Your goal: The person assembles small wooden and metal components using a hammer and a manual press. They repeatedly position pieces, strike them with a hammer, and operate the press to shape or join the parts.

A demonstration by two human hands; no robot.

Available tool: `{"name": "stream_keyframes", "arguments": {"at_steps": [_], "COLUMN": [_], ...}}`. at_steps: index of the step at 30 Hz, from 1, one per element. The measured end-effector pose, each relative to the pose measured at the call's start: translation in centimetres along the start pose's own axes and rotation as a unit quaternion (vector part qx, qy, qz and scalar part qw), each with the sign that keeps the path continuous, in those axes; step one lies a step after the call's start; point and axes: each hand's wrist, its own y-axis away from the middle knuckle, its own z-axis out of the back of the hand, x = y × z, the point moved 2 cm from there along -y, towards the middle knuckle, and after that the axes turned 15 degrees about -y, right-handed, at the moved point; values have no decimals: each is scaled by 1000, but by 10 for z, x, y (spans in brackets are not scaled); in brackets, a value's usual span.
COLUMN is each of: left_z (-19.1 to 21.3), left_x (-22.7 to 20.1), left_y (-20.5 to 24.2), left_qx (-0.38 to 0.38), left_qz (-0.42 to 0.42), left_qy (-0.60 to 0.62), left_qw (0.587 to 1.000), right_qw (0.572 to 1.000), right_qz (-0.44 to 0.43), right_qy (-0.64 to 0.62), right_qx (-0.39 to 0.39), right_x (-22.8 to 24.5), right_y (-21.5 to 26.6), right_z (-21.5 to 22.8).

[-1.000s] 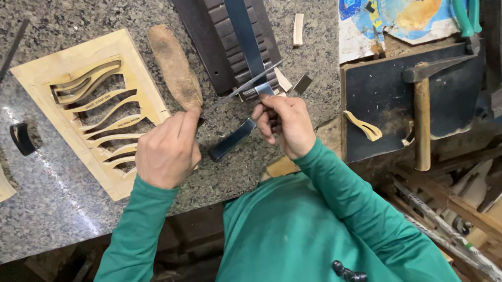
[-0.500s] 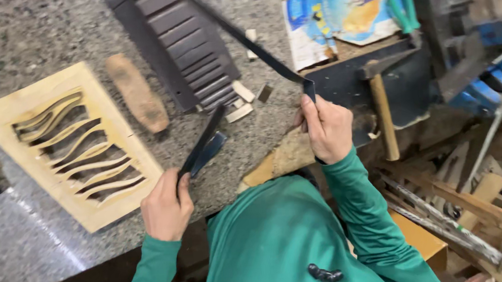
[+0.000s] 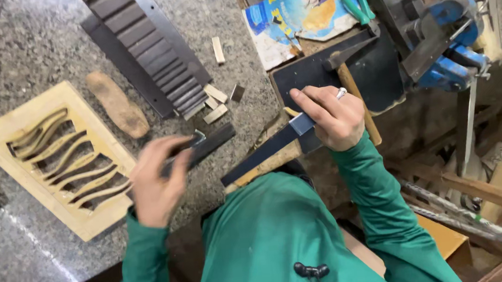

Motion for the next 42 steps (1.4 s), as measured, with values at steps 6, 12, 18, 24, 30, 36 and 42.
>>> {"name": "stream_keyframes", "arguments": {"at_steps": [6,12,18,24,30,36,42], "left_z": [-48,-62,-71,-105,-165,-317,-523], "left_x": [-101,-122,-138,-172,-235,-321,-384], "left_y": [-16,-10,-8,-2,2,11,21], "left_qx": [227,175,141,139,166,230,248], "left_qz": [-7,62,52,50,43,-12,-145], "left_qy": [321,336,302,326,338,304,240], "left_qw": [919,923,942,934,925,925,927], "right_qw": [1000,963,875,877,670,704,674], "right_qz": [3,-246,-347,-426,-481,-561,-606], "right_qy": [-28,39,335,197,-401,-261,-146], "right_qx": [-15,-105,-42,-100,-399,-348,-397], "right_x": [17,-38,-111,-133,-98,-88,-82], "right_y": [2,87,212,246,281,407,544], "right_z": [9,3,-18,-22,47,140,177]}}
